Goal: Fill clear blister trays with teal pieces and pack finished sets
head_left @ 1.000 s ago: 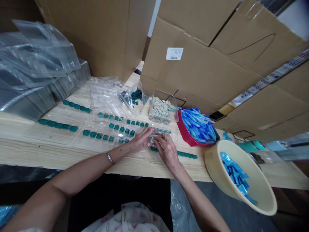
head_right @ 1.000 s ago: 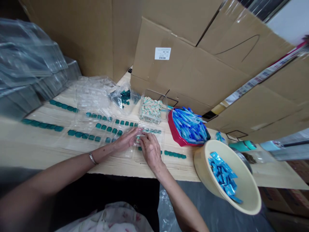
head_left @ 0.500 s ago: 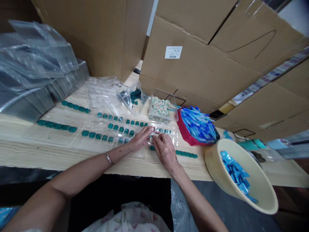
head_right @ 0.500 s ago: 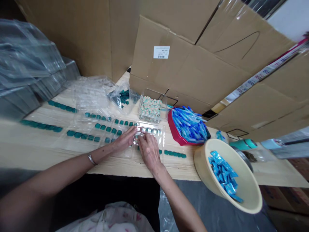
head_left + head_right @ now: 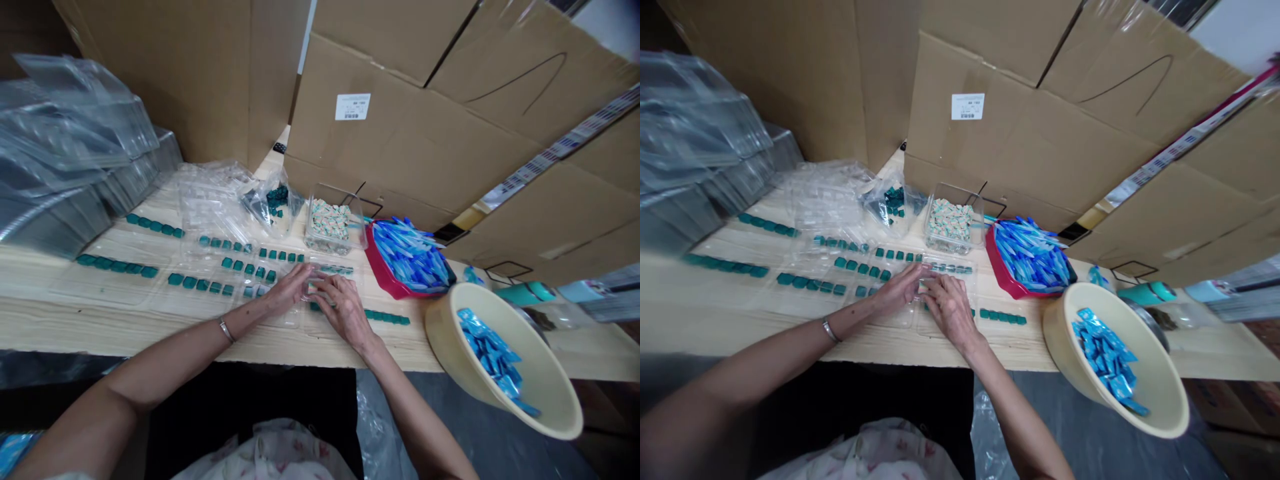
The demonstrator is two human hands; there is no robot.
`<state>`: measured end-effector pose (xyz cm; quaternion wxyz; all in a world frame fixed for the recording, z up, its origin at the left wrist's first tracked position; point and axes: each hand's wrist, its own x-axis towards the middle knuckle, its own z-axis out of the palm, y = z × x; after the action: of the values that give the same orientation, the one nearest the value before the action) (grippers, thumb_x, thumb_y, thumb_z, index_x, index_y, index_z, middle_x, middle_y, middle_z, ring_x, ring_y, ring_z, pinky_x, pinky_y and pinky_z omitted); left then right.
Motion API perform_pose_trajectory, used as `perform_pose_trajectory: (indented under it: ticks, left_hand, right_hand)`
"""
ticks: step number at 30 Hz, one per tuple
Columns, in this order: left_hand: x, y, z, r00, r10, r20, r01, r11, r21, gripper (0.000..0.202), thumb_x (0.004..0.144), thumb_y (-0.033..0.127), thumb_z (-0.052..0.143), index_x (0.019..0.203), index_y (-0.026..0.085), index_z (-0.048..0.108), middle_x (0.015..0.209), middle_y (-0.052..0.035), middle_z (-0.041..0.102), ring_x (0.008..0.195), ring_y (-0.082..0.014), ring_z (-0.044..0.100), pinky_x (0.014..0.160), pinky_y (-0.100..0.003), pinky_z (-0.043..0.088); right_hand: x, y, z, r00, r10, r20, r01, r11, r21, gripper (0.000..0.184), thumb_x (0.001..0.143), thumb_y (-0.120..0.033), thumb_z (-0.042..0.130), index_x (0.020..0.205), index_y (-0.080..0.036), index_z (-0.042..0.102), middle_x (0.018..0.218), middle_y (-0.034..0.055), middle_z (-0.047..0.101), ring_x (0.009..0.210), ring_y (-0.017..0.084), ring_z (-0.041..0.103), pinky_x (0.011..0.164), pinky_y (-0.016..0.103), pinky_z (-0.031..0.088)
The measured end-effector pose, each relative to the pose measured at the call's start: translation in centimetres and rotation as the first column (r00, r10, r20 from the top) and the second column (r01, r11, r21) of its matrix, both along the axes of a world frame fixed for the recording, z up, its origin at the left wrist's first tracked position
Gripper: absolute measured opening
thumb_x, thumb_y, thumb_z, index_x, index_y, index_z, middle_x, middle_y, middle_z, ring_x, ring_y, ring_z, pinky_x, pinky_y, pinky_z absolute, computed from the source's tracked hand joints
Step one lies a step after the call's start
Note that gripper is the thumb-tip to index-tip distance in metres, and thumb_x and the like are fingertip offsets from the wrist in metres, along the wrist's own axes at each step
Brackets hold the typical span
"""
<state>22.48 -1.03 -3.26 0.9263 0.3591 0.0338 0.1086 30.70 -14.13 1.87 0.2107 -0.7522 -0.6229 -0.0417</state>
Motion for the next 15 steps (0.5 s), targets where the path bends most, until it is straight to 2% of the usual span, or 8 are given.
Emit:
perform_pose_trajectory:
  ticks: [4,8,10,12,15]
  left_hand:
    - [0.0,0.2,0.0,1.000,-0.015,-0.009,0.014,0.999,-0.031,0.031,0.083,0.040,0.052,0.105,0.018,0.055,0.110,-0.0091,0.059,0.084,-0.0159,0.059,0.066,-0.026,0.046]
    - [-0.3,0.1,0.4,0.997,-0.009,-0.077,0.005,0.999,-0.046,0.029,0.082,0.037,0.056,0.104,0.017,0.057,0.106,-0.0081,0.060,0.080,-0.0142,0.060,0.064,-0.024,0.048]
    - [-0.4,0.1,0.7,0.992,-0.007,-0.125,0.001,0.999,-0.045,0.027,0.083,0.034,0.055,0.103,0.017,0.058,0.107,-0.0084,0.061,0.081,-0.0143,0.061,0.064,-0.024,0.049]
    - [-0.5,0.2,1.1,0.992,-0.029,-0.126,0.023,0.999,-0.044,0.026,0.085,0.033,0.052,0.104,0.016,0.058,0.110,-0.0095,0.060,0.088,-0.0173,0.061,0.069,-0.027,0.051]
    - [-0.5,0.3,1.4,0.985,-0.080,-0.154,0.074,0.996,-0.042,0.029,0.085,0.034,0.051,0.108,0.017,0.056,0.116,-0.0117,0.059,0.099,-0.0242,0.060,0.081,-0.039,0.051]
  right_hand:
    - [0.2,0.3,-0.4,0.997,-0.009,-0.071,0.011,1.000,0.028,0.020,0.088,-0.029,0.050,0.101,-0.023,0.064,0.086,0.0060,0.058,0.085,0.020,0.053,0.077,0.034,0.039]
    - [-0.3,0.8,-0.1,0.999,-0.020,-0.040,0.020,1.000,-0.001,0.016,0.087,-0.026,0.052,0.086,-0.021,0.068,0.081,0.0059,0.060,0.083,0.019,0.054,0.078,0.033,0.038]
    - [-0.2,0.9,0.6,0.999,-0.005,-0.035,0.004,1.000,-0.015,0.016,0.086,-0.025,0.053,0.080,-0.019,0.067,0.079,0.0054,0.061,0.082,0.018,0.055,0.077,0.031,0.038]
    - [0.8,1.0,1.6,0.998,-0.001,-0.058,0.002,1.000,0.008,0.016,0.086,-0.026,0.054,0.079,-0.018,0.066,0.077,0.0040,0.062,0.078,0.015,0.056,0.074,0.028,0.038]
    - [4.1,2.4,3.2,0.989,-0.121,-0.082,0.131,0.984,0.125,0.016,0.086,-0.029,0.052,0.082,-0.017,0.061,0.074,0.0025,0.060,0.070,0.013,0.054,0.067,0.025,0.039]
